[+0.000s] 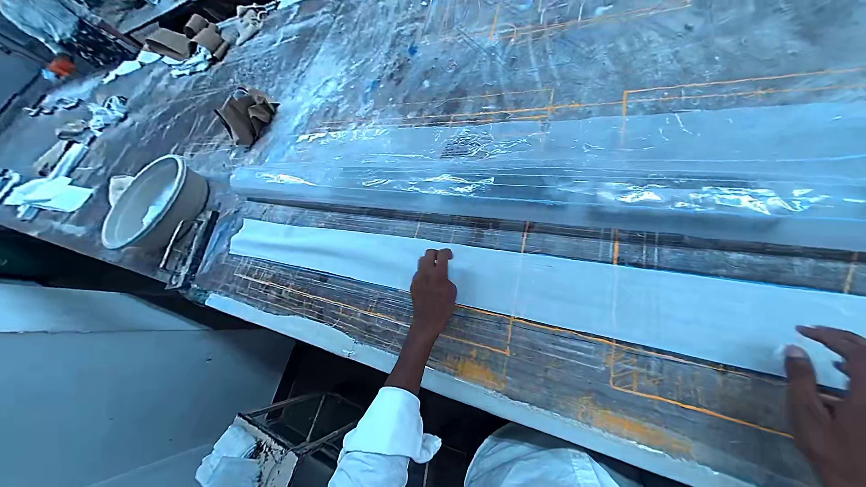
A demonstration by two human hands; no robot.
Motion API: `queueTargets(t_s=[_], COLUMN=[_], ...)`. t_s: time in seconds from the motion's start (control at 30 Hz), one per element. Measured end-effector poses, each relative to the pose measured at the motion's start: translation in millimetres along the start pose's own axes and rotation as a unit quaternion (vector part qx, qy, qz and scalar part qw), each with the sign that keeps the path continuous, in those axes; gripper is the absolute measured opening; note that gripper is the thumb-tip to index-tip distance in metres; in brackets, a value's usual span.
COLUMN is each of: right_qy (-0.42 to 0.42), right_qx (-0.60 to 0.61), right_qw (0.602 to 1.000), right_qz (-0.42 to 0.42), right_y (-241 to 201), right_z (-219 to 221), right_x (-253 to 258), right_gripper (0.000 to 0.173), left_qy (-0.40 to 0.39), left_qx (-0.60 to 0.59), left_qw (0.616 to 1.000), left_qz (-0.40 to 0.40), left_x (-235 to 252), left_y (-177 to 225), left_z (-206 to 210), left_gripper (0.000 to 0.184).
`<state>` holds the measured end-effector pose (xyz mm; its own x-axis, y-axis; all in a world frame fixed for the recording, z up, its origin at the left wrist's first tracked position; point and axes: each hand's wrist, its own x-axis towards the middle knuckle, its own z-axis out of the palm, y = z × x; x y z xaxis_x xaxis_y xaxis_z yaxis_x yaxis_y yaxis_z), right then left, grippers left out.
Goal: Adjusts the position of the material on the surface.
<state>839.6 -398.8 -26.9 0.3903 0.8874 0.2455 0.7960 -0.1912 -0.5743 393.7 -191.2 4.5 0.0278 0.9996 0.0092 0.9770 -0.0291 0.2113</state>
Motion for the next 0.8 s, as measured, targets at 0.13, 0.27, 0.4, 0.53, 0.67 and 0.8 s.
queueTargets(t_s=[0.13,0.27,0.4,0.53,0.67,0.8], right_qy=[-0.070,-0.061,-0.082,-0.109,-0.131,-0.136], right_qx=[0.036,0.016,0.001,0.009,0.034,0.068], right_qw=[0.996,0.993,0.990,0.985,0.979,0.972], right_qz=[-0.041,-0.099,-0.112,-0.130,-0.155,-0.179], right_y=[-108.5,-170.4,-215.2,-250.5,-279.5,-308.4], right_z=[68.0,127.5,150.3,171.7,195.8,225.1], right_x=[-1.3,-1.4,-12.0,-17.0,-12.4,-4.0], right_gripper=[0.053,0.045,0.041,0.032,0.027,0.028], left_qy=[-0.074,-0.047,-0.059,-0.091,-0.037,-0.084], left_qx=[-0.010,-0.077,-0.076,-0.060,-0.062,-0.036], left_qw=[0.997,0.987,0.981,0.984,0.991,0.989], left_qz=[-0.007,0.131,0.170,0.139,0.112,0.117], left_x=[10.3,15.7,15.9,23.5,32.8,34.9], left_y=[-42.9,-78.2,-109.1,-137.5,-167.3,-187.9], left_z=[-10.9,-14.8,-24.0,-30.2,-35.1,-45.1], left_gripper=[0.026,0.030,0.019,0.019,0.023,0.018])
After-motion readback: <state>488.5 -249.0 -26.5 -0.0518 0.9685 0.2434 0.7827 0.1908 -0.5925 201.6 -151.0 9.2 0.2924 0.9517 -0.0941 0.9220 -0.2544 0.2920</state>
